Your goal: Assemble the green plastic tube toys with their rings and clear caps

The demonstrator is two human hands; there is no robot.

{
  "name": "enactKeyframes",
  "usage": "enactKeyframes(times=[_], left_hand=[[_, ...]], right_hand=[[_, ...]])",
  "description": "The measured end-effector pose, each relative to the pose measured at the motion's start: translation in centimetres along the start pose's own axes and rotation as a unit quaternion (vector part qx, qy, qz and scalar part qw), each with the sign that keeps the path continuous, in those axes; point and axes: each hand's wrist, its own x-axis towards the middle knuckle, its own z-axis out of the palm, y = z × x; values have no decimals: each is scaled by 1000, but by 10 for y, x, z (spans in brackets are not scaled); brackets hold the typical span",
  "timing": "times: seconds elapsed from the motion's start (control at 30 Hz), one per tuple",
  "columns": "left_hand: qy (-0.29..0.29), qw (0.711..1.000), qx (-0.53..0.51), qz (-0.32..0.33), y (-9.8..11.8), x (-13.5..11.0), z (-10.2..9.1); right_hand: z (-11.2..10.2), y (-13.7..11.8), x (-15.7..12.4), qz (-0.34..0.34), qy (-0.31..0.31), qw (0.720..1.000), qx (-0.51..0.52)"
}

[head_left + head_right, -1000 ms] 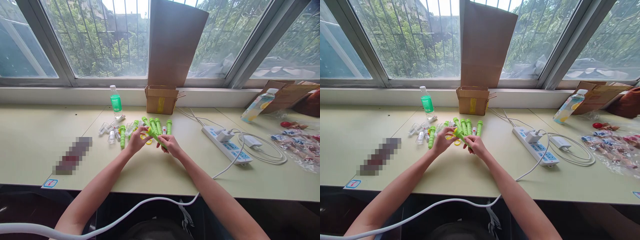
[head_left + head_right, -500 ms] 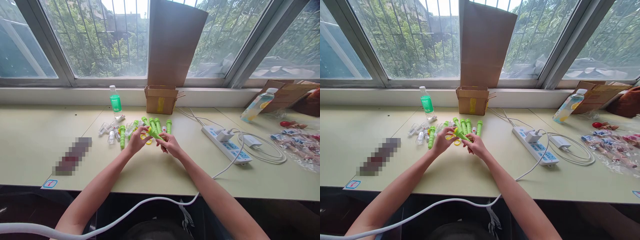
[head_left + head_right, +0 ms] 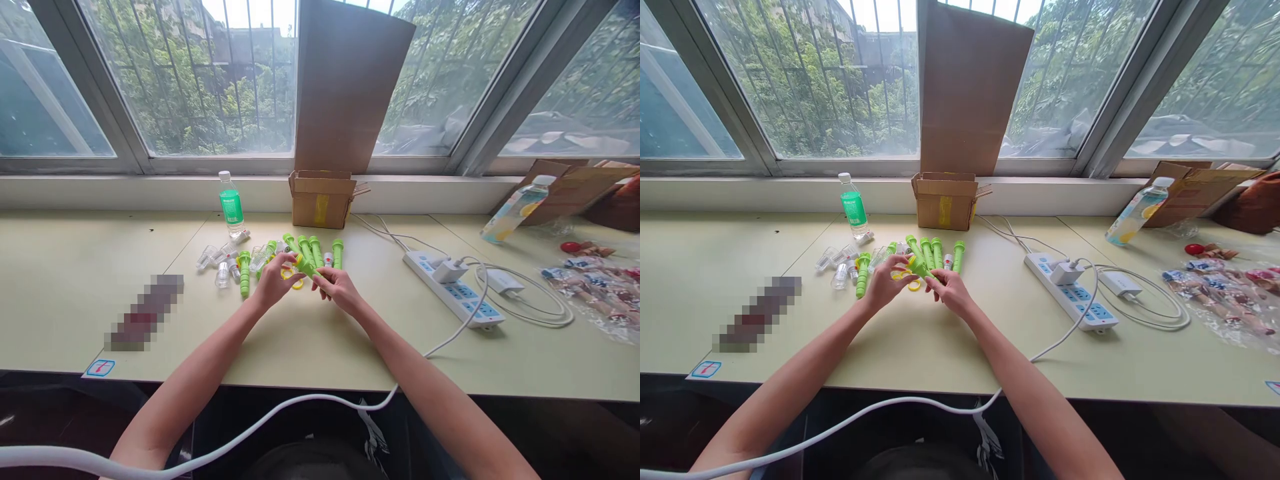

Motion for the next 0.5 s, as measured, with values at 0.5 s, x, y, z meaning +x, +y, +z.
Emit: enactKeyframes(times=[0.5], left_hand=[[-11, 1000, 17, 6, -4, -4, 2]], right_hand=[[-1, 1, -2, 26, -10, 1000, -15]])
